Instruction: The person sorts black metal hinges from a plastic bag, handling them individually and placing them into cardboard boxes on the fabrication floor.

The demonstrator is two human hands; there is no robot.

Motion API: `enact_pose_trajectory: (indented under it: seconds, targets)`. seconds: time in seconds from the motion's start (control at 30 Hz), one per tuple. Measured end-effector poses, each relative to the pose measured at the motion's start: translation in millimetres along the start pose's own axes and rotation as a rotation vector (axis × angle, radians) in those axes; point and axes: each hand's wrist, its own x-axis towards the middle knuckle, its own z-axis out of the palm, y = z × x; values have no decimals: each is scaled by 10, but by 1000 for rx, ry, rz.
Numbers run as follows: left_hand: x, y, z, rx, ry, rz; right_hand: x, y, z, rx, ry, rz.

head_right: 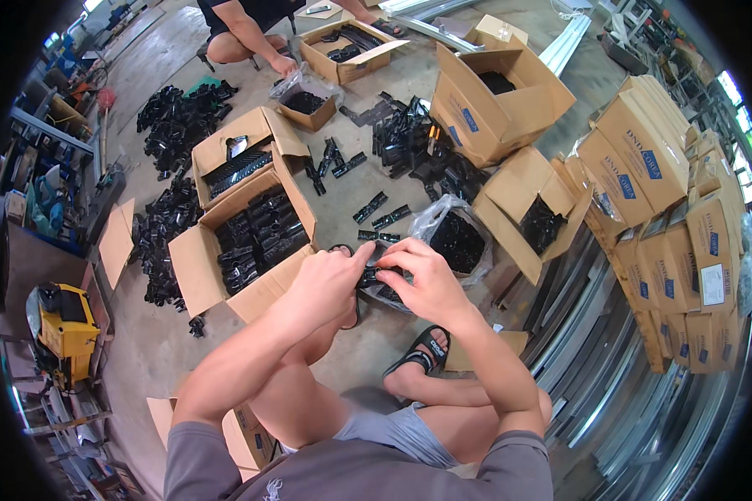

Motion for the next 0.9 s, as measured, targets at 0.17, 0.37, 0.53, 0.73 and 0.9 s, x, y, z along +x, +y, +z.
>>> enact_pose_trajectory:
  seconds: [0.17,0.37,0.53,0.73,0.9]
  targets:
    - [-21,-13,36,29,27,8,-59,-21,68,-135,26,-63]
    - [-39,1,6,10,-1,-11,-102,-71,135,-215,92,-60]
    - [-66,27,-116,-40,-6,31,-168,-67,109,-3,253,182]
    - [-60,-26,-156,-120,-11,53,-245,307,265,845,193,298]
    - [-42,28,-326,-267,-43,6,-249,341,399,936,347,293]
